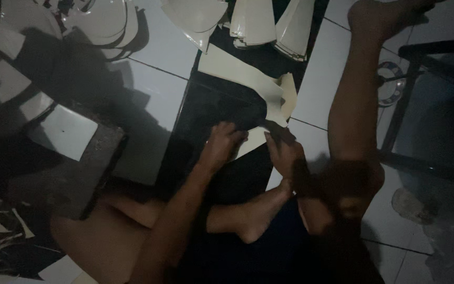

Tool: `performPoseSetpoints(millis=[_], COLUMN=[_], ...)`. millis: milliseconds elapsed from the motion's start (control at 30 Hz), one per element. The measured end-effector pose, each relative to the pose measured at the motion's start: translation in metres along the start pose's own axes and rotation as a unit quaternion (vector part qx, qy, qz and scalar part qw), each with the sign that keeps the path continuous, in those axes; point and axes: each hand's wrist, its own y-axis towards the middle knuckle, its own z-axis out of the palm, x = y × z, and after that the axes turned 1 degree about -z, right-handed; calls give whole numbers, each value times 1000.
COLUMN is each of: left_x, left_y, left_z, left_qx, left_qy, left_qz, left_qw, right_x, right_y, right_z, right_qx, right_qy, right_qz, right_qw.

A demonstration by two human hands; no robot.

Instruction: The person sits on the floor and uses a knife to cut a light-colored sheet of material into a U-shaped piece. They repeatedly trim the edges, flip the piece, and align it with a dark template on a black mat. Cut scraps accumulate nearby.

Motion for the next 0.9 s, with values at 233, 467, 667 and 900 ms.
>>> performPoseSetpoints(millis=[233, 467, 667, 900], left_x=[-1, 0, 0, -4], left_y=[2, -3, -7, -6], left_z=[2, 3, 3, -14], left_qx=[-15, 29, 9, 7], left_qy=[-5, 7, -2, 65], left_qz=[10, 4, -7, -11], left_qw=[1000, 1000, 1000, 998], right_x=[8, 18, 10, 4], right_y=[3, -1, -12, -5], right_z=[-6, 0, 10, 8], right_qx=[60, 157, 47, 165], right_qy=[16, -60, -4, 0], right_qz=[-46, 58, -54, 114], right_qw=[997, 984, 997, 980])
